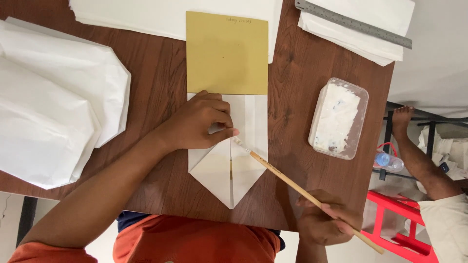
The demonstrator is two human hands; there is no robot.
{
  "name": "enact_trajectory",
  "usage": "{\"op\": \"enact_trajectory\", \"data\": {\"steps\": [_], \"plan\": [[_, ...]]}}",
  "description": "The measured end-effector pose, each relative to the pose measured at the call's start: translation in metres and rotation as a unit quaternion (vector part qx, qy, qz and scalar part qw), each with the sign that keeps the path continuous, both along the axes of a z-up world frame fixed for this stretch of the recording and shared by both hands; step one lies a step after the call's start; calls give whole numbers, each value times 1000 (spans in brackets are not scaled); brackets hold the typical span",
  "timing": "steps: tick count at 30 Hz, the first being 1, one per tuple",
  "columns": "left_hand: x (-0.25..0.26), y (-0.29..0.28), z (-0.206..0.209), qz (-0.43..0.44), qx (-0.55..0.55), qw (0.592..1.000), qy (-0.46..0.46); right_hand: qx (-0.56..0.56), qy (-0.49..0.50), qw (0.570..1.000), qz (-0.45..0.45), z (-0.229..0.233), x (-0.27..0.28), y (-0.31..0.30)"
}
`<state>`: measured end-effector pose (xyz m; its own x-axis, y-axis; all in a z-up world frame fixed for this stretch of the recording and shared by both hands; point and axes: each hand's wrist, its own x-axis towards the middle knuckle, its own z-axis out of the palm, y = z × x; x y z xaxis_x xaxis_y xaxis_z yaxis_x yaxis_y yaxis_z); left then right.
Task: Applying glue to the edges of white sheets with a brush and folding them into a specific shape using a template.
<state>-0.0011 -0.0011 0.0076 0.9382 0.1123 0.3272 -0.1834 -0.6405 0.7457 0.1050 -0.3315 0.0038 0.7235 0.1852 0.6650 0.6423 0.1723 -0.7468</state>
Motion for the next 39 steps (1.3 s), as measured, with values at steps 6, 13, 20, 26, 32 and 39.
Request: {"op": "enact_trajectory", "data": {"steps": [6,13,20,26,32,39], "plan": [[1,0,-2,1,2,1000,0,14,-21,999,33,17,0,8],[1,1,-5,2,0,1000,-24,-4,-11,996,88,18,7,6],[0,0,-6,6,-6,1000,-25,35,108,978,-175,55,21,21],[-1,0,-1,-1,5,1000,-31,112,385,869,-290,68,59,13],[-2,-2,17,-1,15,999,-28,97,503,829,-224,40,93,-16],[-6,-4,26,25,54,998,-4,83,531,833,-130,-1,112,-37]]}}
